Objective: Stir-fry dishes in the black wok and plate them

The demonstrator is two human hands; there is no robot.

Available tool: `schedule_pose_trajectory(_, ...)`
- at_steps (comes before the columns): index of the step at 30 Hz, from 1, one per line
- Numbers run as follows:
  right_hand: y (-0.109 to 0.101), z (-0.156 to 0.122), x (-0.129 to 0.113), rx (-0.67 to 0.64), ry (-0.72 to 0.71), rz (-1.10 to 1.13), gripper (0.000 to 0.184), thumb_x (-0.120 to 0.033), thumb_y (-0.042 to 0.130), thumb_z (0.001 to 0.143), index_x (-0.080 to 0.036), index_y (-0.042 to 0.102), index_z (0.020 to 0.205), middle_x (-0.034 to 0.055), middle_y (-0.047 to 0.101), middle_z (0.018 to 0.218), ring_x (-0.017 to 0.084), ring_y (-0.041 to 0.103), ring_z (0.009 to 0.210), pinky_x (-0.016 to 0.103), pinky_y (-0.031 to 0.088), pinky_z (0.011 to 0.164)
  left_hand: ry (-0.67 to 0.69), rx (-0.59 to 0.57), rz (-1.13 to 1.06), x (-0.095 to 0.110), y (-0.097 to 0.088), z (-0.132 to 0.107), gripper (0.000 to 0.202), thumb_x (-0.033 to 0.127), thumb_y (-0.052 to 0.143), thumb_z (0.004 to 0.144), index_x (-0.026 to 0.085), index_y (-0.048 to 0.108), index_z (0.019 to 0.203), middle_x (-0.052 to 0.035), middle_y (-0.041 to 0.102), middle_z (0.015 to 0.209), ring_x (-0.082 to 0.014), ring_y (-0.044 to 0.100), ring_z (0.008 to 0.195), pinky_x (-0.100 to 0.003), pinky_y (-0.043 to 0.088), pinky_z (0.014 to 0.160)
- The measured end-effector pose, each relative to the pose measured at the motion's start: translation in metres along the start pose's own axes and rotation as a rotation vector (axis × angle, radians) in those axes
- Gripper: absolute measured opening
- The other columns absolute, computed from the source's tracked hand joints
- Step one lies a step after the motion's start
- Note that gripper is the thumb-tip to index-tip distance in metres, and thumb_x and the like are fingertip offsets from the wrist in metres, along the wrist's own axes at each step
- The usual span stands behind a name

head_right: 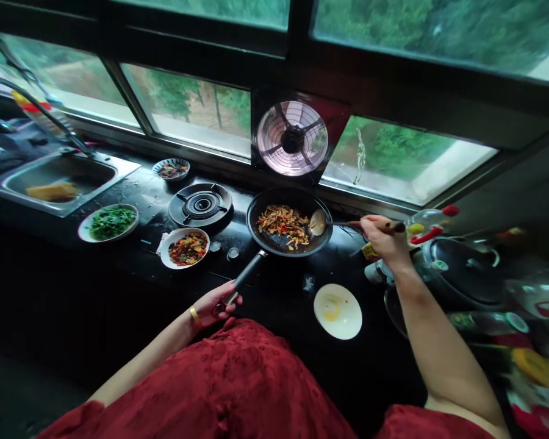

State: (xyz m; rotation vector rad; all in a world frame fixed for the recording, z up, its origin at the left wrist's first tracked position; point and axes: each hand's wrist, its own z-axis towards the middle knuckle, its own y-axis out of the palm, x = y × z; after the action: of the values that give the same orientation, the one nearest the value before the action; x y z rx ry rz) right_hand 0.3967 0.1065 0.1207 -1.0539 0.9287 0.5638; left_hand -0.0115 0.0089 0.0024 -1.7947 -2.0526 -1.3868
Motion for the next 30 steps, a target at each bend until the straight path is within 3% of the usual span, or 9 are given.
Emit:
schedule_pose_trajectory(2, 0.01, 0.018, 0.006, 0.095, 0.147, 0.163, 0.024, -0.044, 0.064, 0.068, -0.025, 0.058, 0.081, 0.0042, 0.065, 0.075, 0.021, 0.063, 0.067, 0.041, 0.057, 0.068, -0.003, -0.048, 0.004, 0.001, -0.001, 0.0, 0.045, 0.039, 0.058, 0.081, 0.021, 0.04, 0.118, -0.0006, 0.057, 0.07, -0.0052, 0.046, 0.043, -0.01, 0.023, 0.033)
schedule_pose_trajectory(5, 0.052, 0.028, 0.022, 0.071, 0.305, 0.392, 0.022, -0.038, 0.063, 0.065, -0.023, 0.05, 0.073, -0.0004, 0.061, 0.065, 0.016, 0.063, 0.058, 0.032, 0.057, 0.056, -0.004, -0.066, 0.021, 0.002, 0.0, -0.001, 0.043, 0.038, 0.055, 0.083, 0.022, 0.039, 0.119, -0.0001, 0.056, 0.069, -0.0049, 0.045, 0.043, -0.009, 0.024, 0.033)
schedule_pose_trajectory(9, 0.082, 0.011, 0.029, -0.052, 0.319, 0.449, 0.021, -0.034, 0.063, 0.064, -0.021, 0.052, 0.075, 0.0001, 0.065, 0.07, 0.018, 0.066, 0.069, 0.034, 0.058, 0.068, -0.013, -0.056, 0.038, 0.003, 0.0, 0.0, 0.04, 0.035, 0.05, 0.086, 0.022, 0.037, 0.122, -0.0001, 0.056, 0.068, -0.0055, 0.046, 0.043, -0.01, 0.026, 0.033)
schedule_pose_trajectory(11, 0.069, -0.006, 0.017, -0.114, 0.245, 0.433, 0.022, -0.033, 0.066, 0.063, -0.021, 0.057, 0.079, 0.0006, 0.068, 0.077, 0.018, 0.067, 0.077, 0.037, 0.056, 0.08, -0.01, -0.056, 0.041, 0.002, -0.001, 0.001, 0.041, 0.034, 0.049, 0.086, 0.022, 0.036, 0.123, -0.0002, 0.056, 0.068, -0.0058, 0.046, 0.042, -0.01, 0.027, 0.032)
schedule_pose_trajectory(14, 0.025, -0.039, -0.02, -0.293, -0.062, 0.218, 0.023, -0.032, 0.068, 0.067, -0.023, 0.065, 0.088, 0.0027, 0.068, 0.099, 0.021, 0.064, 0.095, 0.041, 0.048, 0.096, 0.006, -0.07, 0.033, 0.0, -0.002, 0.003, 0.044, 0.035, 0.05, 0.086, 0.021, 0.035, 0.125, -0.0002, 0.056, 0.068, -0.0062, 0.046, 0.042, -0.011, 0.028, 0.033)
schedule_pose_trajectory(18, -0.023, -0.076, -0.065, -0.524, -0.328, -0.087, 0.023, -0.031, 0.067, 0.072, -0.028, 0.069, 0.095, 0.0025, 0.061, 0.117, 0.025, 0.057, 0.11, 0.043, 0.045, 0.1, 0.024, -0.095, 0.017, -0.002, -0.003, 0.003, 0.049, 0.038, 0.056, 0.083, 0.021, 0.036, 0.124, 0.0002, 0.056, 0.069, -0.0055, 0.047, 0.043, -0.011, 0.027, 0.033)
schedule_pose_trajectory(22, -0.014, -0.088, -0.068, -0.648, -0.365, -0.192, 0.024, -0.031, 0.065, 0.073, -0.03, 0.068, 0.097, 0.0011, 0.06, 0.119, 0.024, 0.057, 0.109, 0.039, 0.047, 0.098, 0.024, -0.084, 0.025, -0.001, -0.003, 0.002, 0.051, 0.039, 0.058, 0.081, 0.021, 0.037, 0.124, 0.0011, 0.054, 0.068, -0.0052, 0.046, 0.042, -0.011, 0.027, 0.033)
schedule_pose_trajectory(26, 0.009, -0.066, -0.06, -0.455, -0.361, -0.193, 0.022, -0.036, 0.062, 0.075, -0.026, 0.067, 0.094, 0.0034, 0.065, 0.108, 0.025, 0.062, 0.098, 0.042, 0.051, 0.092, 0.016, -0.074, 0.034, -0.001, -0.004, 0.002, 0.052, 0.04, 0.059, 0.08, 0.022, 0.037, 0.124, 0.0017, 0.053, 0.068, -0.005, 0.046, 0.042, -0.011, 0.027, 0.033)
schedule_pose_trajectory(30, 0.008, -0.026, -0.062, -0.165, -0.156, -0.26, 0.021, -0.04, 0.064, 0.072, -0.024, 0.067, 0.085, 0.0049, 0.069, 0.083, 0.027, 0.066, 0.077, 0.044, 0.056, 0.073, 0.022, -0.084, 0.049, -0.001, -0.004, 0.003, 0.052, 0.041, 0.058, 0.08, 0.022, 0.038, 0.124, 0.0018, 0.053, 0.068, -0.0046, 0.046, 0.042, -0.01, 0.026, 0.033)
